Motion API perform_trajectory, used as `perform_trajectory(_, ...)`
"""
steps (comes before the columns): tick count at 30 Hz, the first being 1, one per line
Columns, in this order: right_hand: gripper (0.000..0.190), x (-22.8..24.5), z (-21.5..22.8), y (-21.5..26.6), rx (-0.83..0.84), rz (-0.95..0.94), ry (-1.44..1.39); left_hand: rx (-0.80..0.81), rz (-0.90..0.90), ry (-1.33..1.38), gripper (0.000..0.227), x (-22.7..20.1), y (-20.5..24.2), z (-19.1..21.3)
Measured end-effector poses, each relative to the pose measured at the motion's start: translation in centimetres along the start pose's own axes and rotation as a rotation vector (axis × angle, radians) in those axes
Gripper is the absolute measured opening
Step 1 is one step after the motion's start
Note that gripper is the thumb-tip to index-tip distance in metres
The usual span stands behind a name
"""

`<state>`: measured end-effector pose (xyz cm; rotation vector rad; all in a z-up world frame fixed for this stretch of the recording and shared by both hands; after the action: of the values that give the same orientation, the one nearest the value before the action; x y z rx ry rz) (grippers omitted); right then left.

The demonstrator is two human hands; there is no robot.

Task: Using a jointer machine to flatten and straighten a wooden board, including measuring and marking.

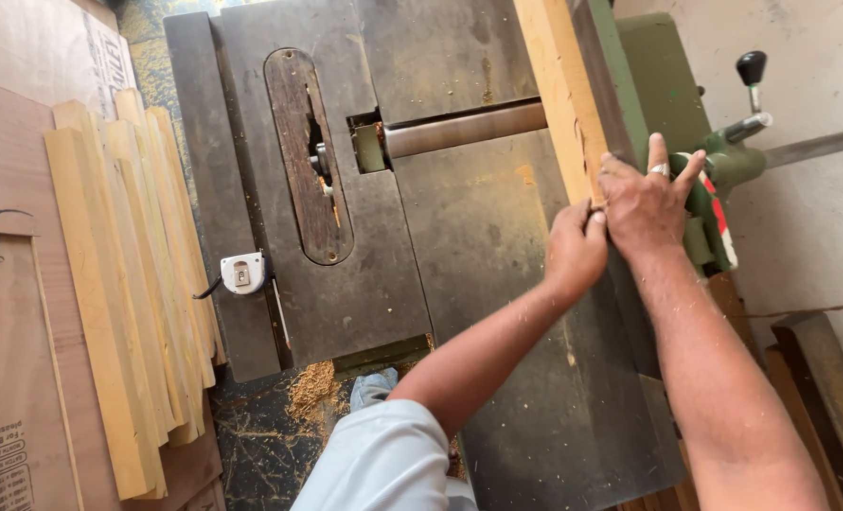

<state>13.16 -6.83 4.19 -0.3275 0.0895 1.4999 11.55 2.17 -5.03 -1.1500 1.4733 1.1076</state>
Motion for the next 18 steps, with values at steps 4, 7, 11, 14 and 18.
perform_trajectory(4,0.021,0.5,0.1,-2.9,0.013,0.008,0.003,0.033,-0.073,0.036,0.046,-3.0,2.6,1.8)
perform_trajectory(7,0.020,0.5,-0.8,-4.9,0.013,0.006,-0.016,0.123,-0.048,0.033,0.045,-3.8,4.1,2.7)
perform_trajectory(11,0.017,0.1,-2.7,-7.5,0.023,0.018,0.024,0.216,0.017,0.015,0.044,-5.1,4.9,4.2)
perform_trajectory(14,0.017,0.0,-3.6,-9.3,0.033,0.029,0.056,0.266,0.100,0.029,0.042,-5.2,5.2,5.4)
perform_trajectory(18,0.020,-0.1,-4.9,-12.0,-0.009,0.039,0.022,0.322,0.124,-0.017,0.036,-3.7,6.0,7.0)
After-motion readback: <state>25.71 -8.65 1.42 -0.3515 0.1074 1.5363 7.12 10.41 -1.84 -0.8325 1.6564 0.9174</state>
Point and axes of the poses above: each hand's wrist, its own y-axis away from the middle knuckle, its own z-axis out of the back of the hand, x = y × z, the point moved 6 cm from there along -y, towards the middle knuckle, and after that the axes turned 8 degrees about y, right-handed, at the moved point
